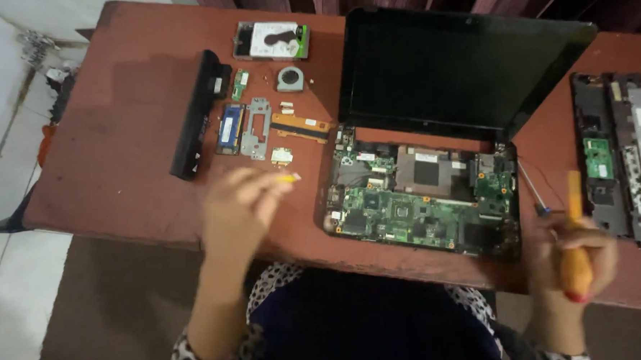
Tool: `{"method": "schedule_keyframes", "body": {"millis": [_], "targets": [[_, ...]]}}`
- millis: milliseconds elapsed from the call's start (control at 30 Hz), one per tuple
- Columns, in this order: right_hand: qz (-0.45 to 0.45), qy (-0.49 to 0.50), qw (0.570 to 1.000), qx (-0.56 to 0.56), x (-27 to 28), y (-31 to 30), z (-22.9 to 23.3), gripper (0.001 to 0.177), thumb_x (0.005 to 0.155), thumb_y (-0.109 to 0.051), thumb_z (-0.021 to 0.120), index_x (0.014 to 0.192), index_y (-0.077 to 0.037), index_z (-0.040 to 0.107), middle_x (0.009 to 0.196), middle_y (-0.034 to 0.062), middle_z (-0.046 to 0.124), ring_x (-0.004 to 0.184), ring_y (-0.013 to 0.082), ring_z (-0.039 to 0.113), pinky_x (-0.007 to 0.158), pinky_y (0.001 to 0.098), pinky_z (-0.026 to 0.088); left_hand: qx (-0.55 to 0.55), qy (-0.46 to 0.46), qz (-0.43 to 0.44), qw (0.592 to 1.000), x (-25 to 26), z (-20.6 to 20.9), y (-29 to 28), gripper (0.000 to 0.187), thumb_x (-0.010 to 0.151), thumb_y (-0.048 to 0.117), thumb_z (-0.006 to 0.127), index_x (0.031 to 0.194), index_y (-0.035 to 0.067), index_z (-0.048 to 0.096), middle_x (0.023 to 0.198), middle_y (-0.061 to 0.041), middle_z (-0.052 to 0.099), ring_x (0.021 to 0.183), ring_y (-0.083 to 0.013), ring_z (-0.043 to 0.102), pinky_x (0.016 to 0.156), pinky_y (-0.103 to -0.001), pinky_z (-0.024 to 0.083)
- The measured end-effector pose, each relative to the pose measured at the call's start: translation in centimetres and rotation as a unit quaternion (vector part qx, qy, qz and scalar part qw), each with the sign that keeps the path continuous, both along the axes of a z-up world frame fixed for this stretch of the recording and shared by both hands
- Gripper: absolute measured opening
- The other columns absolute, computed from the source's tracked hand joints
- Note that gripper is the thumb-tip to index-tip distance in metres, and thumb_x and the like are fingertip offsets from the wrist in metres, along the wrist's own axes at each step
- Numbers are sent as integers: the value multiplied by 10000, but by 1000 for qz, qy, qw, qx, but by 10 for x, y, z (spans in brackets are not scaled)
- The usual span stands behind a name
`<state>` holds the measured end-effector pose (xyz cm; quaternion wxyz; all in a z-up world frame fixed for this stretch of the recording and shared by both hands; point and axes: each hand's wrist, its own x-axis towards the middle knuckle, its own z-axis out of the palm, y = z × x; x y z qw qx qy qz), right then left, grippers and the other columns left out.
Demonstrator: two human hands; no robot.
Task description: Disassembling a laptop to access and manipulate internal components like the motherboard and ribbon cables using a screwdriver.
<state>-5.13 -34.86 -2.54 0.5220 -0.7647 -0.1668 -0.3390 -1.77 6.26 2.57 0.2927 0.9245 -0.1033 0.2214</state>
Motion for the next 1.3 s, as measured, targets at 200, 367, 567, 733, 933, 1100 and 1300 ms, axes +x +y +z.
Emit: {"method": "schedule_keyframes", "body": {"millis": [200,367,567,733,933,1100,1300], "targets": [[-111,-53,991,-59,6,-56,-43,317,1030,333,497,902,77,361,811,256,408,748,312,464,755,423,467,-17,-21,1,1000,51,1,12,99,917,150,646,888,128,738,825,-19,693,700,-177,596,588,-303,445],[-133,-21,987,-89,2,-28,-18,325,899,346,515,935,40,411,956,232,503,834,280,535,791,380,540,156,-184,-6,970,117,-14,-5,152,887,56,721,816,190,732,834,25,685,676,-246,559,568,-386,426],[-89,50,994,-29,-2,-9,4,322,1004,205,501,917,-59,339,801,143,423,812,265,531,754,347,459,310,-199,47,929,165,-55,-8,297,653,65,734,746,346,735,750,128,581,778,-154,545,813,-385,339],[-112,34,992,-44,3,-12,1,303,938,275,454,899,-1,335,794,171,377,714,228,408,804,354,498,348,-85,9,934,168,-59,-2,343,695,35,698,847,330,782,959,89,703,958,-234,566,863,-452,331],[-14,44,998,38,5,-28,-10,352,1041,101,549,1142,-142,314,937,201,534,862,259,581,780,312,473,195,-56,-18,979,96,11,-34,164,896,355,629,936,265,760,1002,31,688,936,-249,616,743,-478,446],[-41,78,996,15,4,-22,-1,292,1070,57,446,1145,-168,275,908,163,482,824,252,558,643,282,379,186,258,-75,945,49,24,-59,510,851,658,439,1117,304,692,1296,50,544,1212,-239,437,1063,-633,223],[-66,104,992,-14,0,-7,16,261,1097,38,440,1161,-144,264,907,186,464,864,276,543,734,322,390,125,97,-59,986,28,-10,-63,242,810,456,663,847,244,772,1194,68,582,1138,-213,495,961,-586,241]]}}
